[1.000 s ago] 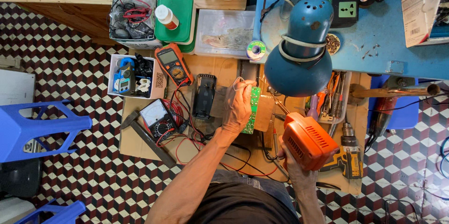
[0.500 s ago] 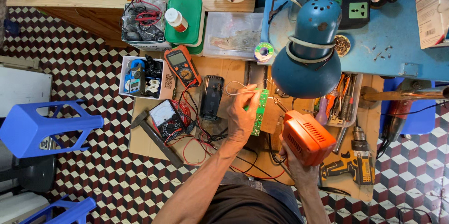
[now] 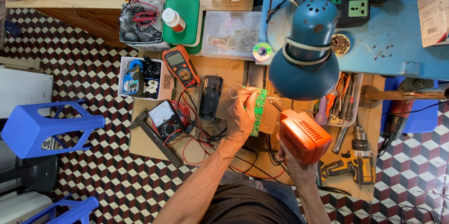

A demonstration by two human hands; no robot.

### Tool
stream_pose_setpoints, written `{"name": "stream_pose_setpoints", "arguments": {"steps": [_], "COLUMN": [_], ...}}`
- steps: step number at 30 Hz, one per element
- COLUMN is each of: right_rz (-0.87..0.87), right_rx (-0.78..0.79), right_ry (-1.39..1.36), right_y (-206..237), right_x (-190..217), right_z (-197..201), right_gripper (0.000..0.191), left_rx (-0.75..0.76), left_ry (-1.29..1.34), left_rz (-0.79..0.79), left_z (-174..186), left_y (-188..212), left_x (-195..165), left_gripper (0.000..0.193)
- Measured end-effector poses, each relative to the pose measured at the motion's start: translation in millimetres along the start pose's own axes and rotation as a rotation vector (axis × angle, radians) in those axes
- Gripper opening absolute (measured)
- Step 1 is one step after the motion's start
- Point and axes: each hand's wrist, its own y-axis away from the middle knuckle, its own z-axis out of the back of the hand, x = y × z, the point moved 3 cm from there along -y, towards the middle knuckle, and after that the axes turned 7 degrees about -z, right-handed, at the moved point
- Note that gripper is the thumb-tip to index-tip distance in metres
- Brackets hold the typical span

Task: The person uses a heat gun to apply heat to a green circuit board and then attaches a small cylindrical component to it. The person repeatedly flips the board and applies heat to different areas while handling the component and wires.

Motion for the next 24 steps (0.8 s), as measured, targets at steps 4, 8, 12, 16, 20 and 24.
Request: {"name": "stream_pose_setpoints", "arguments": {"steps": [4,8,12,16,20,24], "right_rz": [0.007,0.015,-0.073,-0.009,0.015,0.068], "right_rx": [0.008,0.005,-0.001,-0.038,-0.037,-0.012], "right_ry": [-0.081,-0.090,-0.029,-0.007,-0.164,-0.222], "right_y": [2,1,-3,-1,-1,-2], "right_x": [4,4,3,10,15,12], "right_z": [-2,-4,-5,-8,-13,-14], "right_gripper": [0.016,0.020,0.021,0.029,0.046,0.047], "left_rx": [0.014,0.018,0.028,0.066,0.074,0.113], "left_ry": [0.009,-0.010,-0.032,-0.060,-0.069,-0.057], "left_rz": [0.019,-0.015,-0.044,-0.027,0.035,0.049], "left_z": [2,5,6,5,5,2], "left_y": [-1,-3,-4,-7,-10,-13], "left_x": [-3,-6,-9,-7,-4,-2], "left_gripper": [0.010,0.011,0.011,0.012,0.012,0.009]}}
